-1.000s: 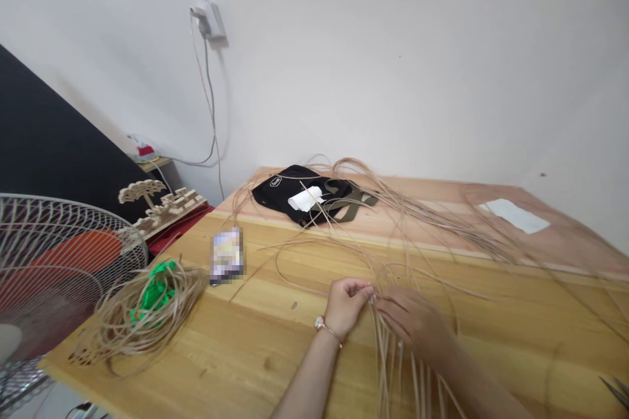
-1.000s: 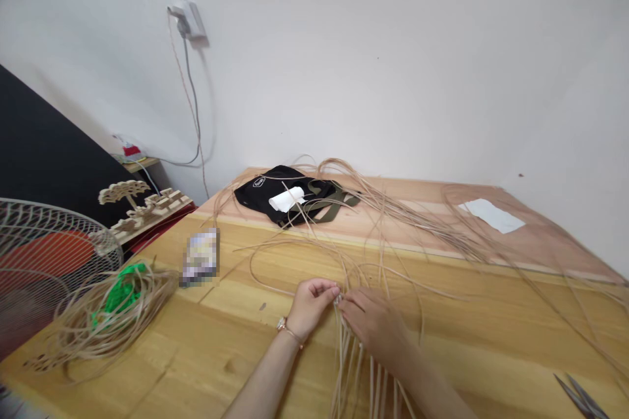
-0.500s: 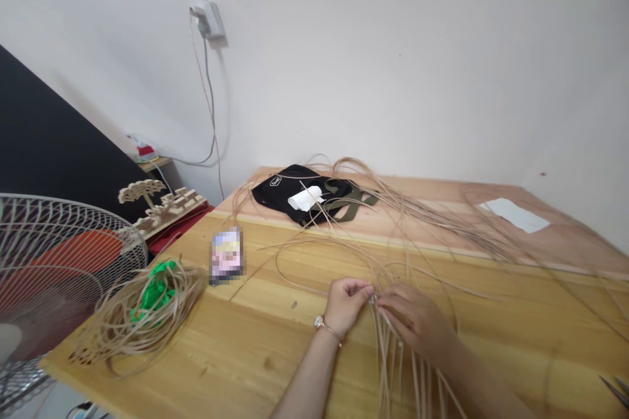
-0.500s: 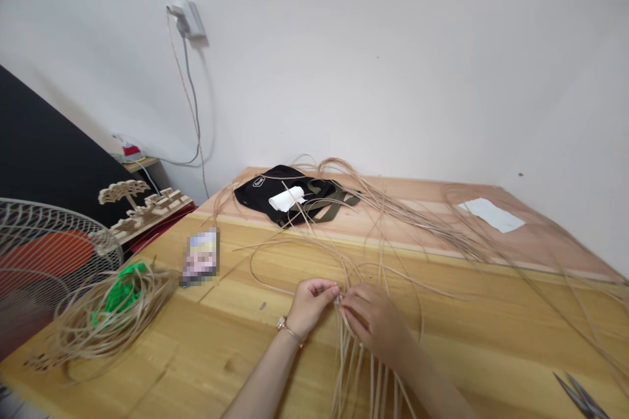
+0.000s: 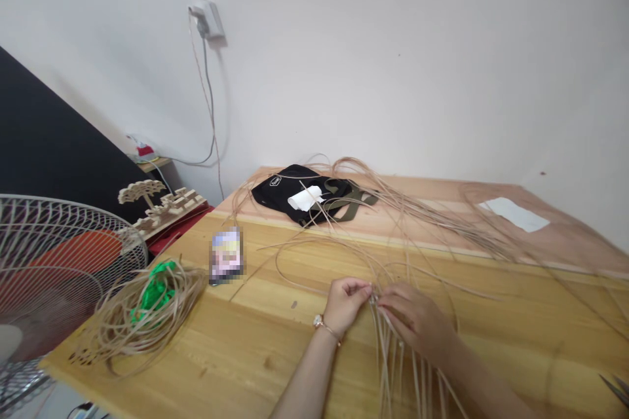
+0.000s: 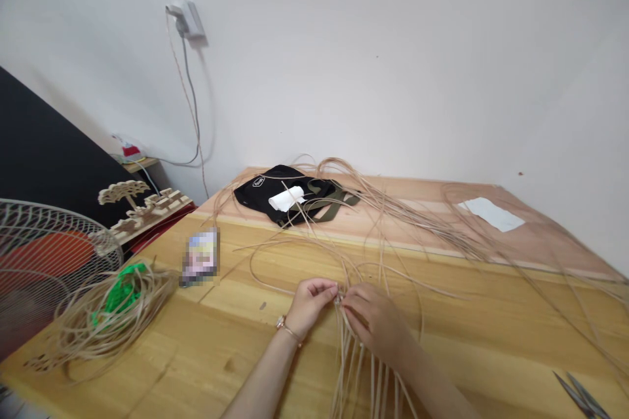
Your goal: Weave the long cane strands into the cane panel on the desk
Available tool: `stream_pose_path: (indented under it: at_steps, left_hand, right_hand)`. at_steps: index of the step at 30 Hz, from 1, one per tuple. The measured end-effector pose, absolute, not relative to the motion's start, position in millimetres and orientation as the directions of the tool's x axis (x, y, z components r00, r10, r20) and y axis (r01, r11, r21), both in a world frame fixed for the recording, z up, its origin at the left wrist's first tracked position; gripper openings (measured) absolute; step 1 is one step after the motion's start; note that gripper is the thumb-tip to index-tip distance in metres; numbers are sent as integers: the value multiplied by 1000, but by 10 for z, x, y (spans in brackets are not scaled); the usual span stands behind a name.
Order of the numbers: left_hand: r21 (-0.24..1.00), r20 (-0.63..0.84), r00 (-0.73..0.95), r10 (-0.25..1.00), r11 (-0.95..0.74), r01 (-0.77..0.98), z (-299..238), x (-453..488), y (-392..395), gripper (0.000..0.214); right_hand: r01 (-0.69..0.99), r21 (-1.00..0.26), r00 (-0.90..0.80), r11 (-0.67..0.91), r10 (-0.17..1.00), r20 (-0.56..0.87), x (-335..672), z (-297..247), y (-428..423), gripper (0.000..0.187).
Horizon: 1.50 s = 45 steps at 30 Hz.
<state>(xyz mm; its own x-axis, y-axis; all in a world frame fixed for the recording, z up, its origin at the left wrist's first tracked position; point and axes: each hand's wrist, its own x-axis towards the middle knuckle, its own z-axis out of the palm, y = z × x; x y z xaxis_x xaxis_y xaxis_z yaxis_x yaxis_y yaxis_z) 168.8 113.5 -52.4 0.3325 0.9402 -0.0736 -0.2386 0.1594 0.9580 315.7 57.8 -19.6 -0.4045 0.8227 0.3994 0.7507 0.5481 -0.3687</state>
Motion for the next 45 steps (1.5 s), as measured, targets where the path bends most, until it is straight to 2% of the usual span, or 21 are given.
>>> stream_pose_path:
  at_steps: [9, 34, 40, 45]
  left_hand:
    - [934, -80, 372, 925, 200, -298, -531, 1677, 1143, 31]
    - [943, -93, 382, 919, 205, -263, -498, 1666, 1143, 37]
    - [949, -85, 381, 921, 192, -251, -495, 1663, 1146, 37]
    - [961, -78, 392, 917, 175, -216, -487, 1664, 1147, 38]
  right_hand:
    - [749, -376, -401, 546, 825, 399, 3146, -164, 582, 16]
    - [723, -435, -378, 537, 834, 402, 3140, -120, 563, 16]
    - [679, -588, -311, 440, 897, 313, 3151, -105, 569, 21]
    - [568, -795, -173, 214, 975, 139, 3149, -105, 640, 24]
